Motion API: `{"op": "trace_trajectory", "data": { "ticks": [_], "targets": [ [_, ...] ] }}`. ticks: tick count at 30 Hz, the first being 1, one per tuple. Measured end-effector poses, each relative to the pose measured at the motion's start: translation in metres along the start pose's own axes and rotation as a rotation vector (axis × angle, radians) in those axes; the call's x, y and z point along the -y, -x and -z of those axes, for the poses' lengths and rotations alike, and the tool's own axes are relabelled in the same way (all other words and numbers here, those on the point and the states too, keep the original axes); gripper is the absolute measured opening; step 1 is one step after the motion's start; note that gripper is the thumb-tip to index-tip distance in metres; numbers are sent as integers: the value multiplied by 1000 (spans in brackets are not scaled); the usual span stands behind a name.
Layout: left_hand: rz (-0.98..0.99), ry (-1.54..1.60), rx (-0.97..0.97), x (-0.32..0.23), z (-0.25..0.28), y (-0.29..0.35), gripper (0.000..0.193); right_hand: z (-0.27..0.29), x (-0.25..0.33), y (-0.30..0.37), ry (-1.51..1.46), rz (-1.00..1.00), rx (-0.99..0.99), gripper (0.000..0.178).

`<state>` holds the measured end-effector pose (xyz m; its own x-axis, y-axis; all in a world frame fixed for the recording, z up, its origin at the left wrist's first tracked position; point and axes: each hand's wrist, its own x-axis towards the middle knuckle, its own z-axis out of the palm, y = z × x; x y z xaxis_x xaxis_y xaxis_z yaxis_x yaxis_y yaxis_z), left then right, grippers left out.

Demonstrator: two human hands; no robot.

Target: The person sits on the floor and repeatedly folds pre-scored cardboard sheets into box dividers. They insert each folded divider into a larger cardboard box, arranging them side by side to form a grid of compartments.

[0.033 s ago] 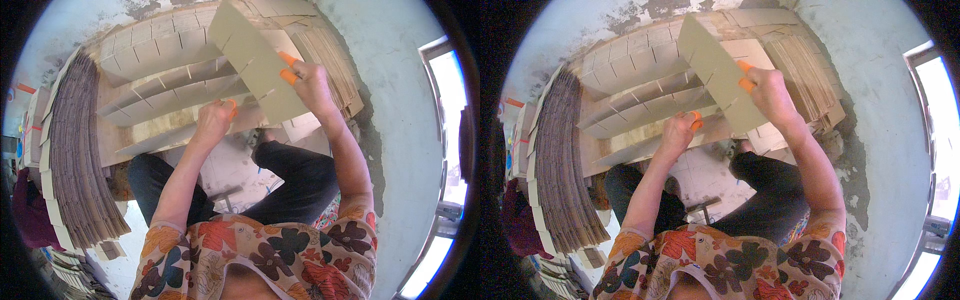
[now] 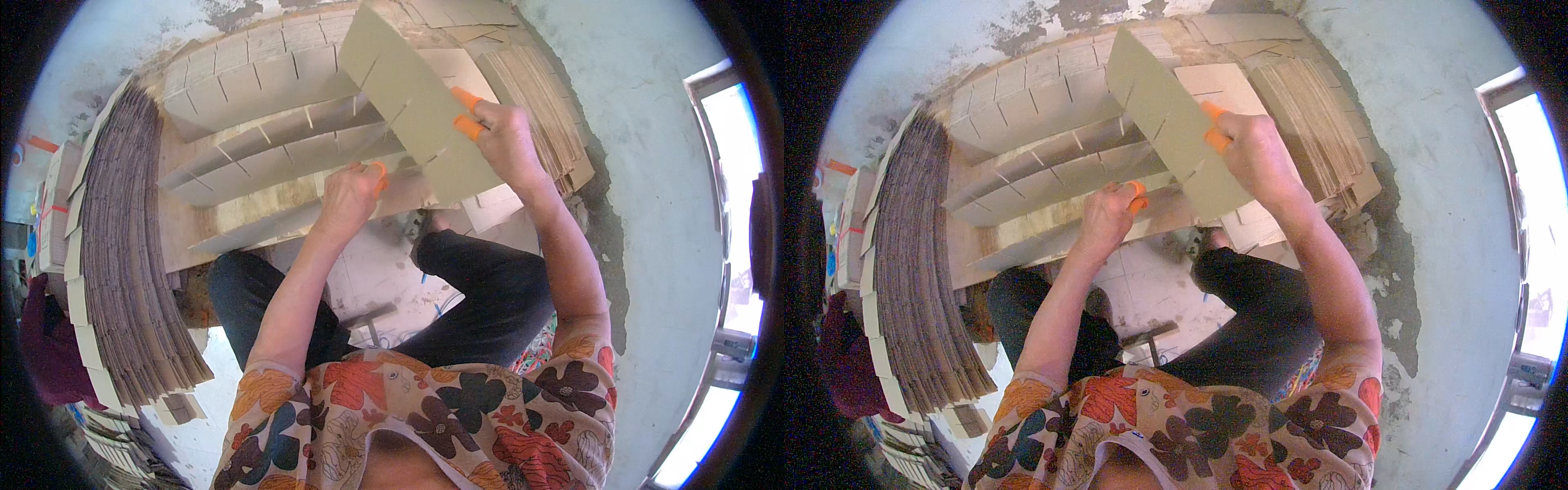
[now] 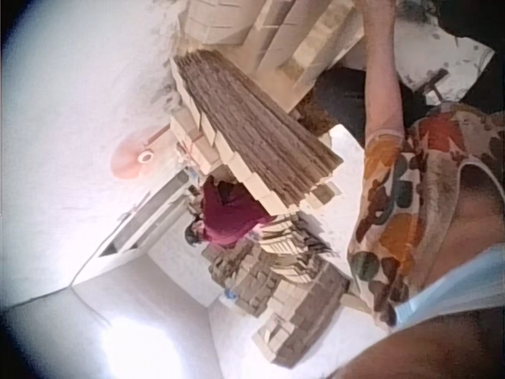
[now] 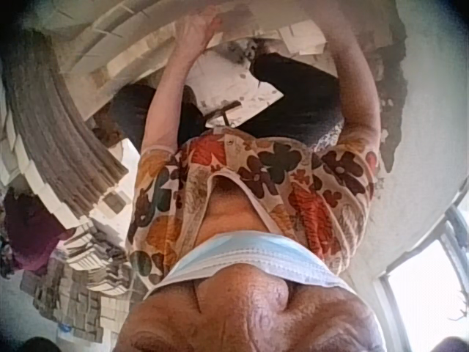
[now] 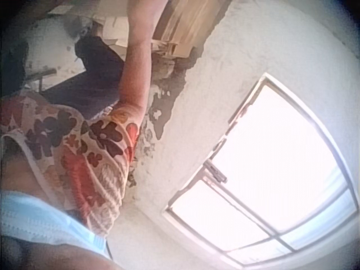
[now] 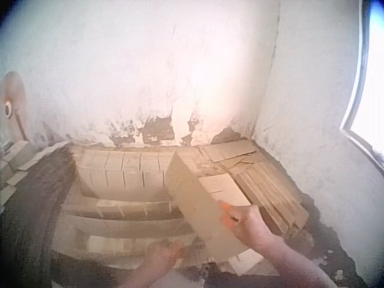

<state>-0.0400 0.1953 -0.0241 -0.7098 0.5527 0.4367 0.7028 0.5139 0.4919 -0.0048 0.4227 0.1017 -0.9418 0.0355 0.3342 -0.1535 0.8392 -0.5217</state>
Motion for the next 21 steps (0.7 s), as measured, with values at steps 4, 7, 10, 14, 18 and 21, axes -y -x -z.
{"op": "trace_trajectory", "data": {
  "ticks": [4,7,10,14,18,21],
  "targets": [
    [32,-17,11,-4,2,-2,16,-6,-5,-6,10,18,58,22],
    [53,-12,14,-5,5,-5,17,-4,0,-12,-10,-16,62,27],
    [30,62,-26,0,1,-5,18,-2,3,-13,3,-66,58,31],
    [53,24,-4,-2,1,-6,19,-8,-3,-8,-12,6,33,33],
    [54,7,-11,0,0,-5,18,-5,-1,-1,11,35,-23,30],
    [57,11,-11,0,0,-4,17,-7,-1,1,45,62,-13,24]
  ]
}}
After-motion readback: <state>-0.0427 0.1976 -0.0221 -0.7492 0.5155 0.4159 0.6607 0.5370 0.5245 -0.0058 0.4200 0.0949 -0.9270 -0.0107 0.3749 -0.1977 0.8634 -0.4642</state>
